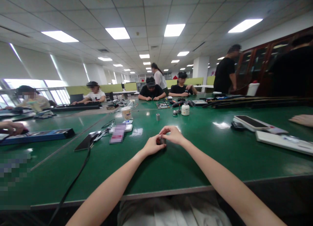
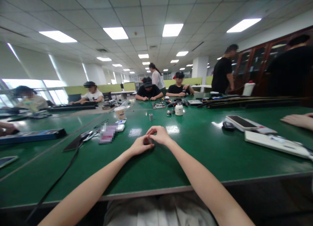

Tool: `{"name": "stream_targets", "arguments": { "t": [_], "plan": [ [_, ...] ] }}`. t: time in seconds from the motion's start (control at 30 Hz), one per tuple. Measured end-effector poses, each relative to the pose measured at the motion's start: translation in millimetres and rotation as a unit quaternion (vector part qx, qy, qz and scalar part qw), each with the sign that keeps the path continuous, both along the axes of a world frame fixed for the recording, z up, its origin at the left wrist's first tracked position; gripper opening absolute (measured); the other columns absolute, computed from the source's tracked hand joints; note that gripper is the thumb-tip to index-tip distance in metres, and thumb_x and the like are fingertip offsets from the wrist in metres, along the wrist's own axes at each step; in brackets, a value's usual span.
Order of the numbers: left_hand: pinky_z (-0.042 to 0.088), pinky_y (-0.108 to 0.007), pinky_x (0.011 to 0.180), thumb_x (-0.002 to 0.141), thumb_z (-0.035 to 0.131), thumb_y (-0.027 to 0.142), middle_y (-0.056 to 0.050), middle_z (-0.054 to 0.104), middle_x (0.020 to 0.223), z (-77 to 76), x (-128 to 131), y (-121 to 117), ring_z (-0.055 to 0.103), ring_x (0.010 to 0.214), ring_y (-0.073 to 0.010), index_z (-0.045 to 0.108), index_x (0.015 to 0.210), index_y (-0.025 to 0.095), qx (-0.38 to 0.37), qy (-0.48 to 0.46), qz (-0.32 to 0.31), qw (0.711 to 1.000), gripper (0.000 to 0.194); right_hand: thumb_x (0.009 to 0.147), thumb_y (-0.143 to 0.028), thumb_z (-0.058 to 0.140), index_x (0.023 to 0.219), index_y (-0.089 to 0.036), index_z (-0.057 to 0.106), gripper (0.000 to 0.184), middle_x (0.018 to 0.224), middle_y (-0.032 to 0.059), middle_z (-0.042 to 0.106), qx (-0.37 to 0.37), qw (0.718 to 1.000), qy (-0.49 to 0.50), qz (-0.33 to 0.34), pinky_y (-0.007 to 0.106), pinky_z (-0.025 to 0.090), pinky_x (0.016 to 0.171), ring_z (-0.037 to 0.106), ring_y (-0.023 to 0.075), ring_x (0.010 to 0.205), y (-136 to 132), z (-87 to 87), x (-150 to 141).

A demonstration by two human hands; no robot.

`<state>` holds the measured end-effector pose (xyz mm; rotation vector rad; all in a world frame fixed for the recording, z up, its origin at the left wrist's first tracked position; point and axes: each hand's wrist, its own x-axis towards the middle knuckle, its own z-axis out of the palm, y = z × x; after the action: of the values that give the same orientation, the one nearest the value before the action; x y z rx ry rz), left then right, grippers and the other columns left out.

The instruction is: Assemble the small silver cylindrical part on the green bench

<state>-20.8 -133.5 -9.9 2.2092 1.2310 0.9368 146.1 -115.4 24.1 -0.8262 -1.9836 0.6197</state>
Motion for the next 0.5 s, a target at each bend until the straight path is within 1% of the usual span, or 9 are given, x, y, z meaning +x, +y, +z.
{"name": "stream_targets", "arguments": {
  "t": [0.1, 0.27, 0.5],
  "plan": [
    [0.049, -0.028, 0.075, 0.071, 0.069, 0.03, -0.005, 0.069, 0.089, -0.4, -0.4, 0.4, 0.063, 0.078, -0.0174, 0.063, 0.108, 0.013, 0.003, 0.005, 0.002, 1.0, 0.042, 0.07, -0.014, 0.068, 0.079, -0.017, 0.071, 0.01, 0.073, 0.0022, 0.073, 0.013, 1.0, -0.005, -0.015, 0.026, 0.052, 0.07, 0.069, 0.0164, 0.071, -0.8, -0.3, -0.2],
    [0.05, -0.029, 0.075, 0.071, 0.069, 0.033, -0.005, 0.069, 0.091, 0.1, -0.9, 0.4, 0.063, 0.079, -0.0183, 0.06, 0.115, 0.013, 0.004, 0.013, 0.008, 1.0, 0.05, 0.07, -0.012, 0.065, 0.073, -0.019, 0.071, 0.01, 0.072, 0.0007, 0.073, 0.048, 0.997, -0.012, -0.056, 0.025, 0.051, 0.069, 0.069, 0.0161, 0.071, -4.7, 4.8, -0.4],
    [0.05, -0.029, 0.074, 0.071, 0.069, 0.032, -0.005, 0.069, 0.089, 2.4, -0.2, -1.5, 0.064, 0.078, -0.0186, 0.061, 0.113, 0.012, 0.001, 0.011, 0.009, 1.0, 0.048, 0.071, -0.013, 0.065, 0.075, -0.02, 0.071, 0.01, 0.071, 0.0003, 0.072, 0.041, 0.998, -0.026, -0.049, 0.026, 0.05, 0.069, 0.068, 0.0156, 0.07, -3.3, 2.8, -0.5]
  ]
}}
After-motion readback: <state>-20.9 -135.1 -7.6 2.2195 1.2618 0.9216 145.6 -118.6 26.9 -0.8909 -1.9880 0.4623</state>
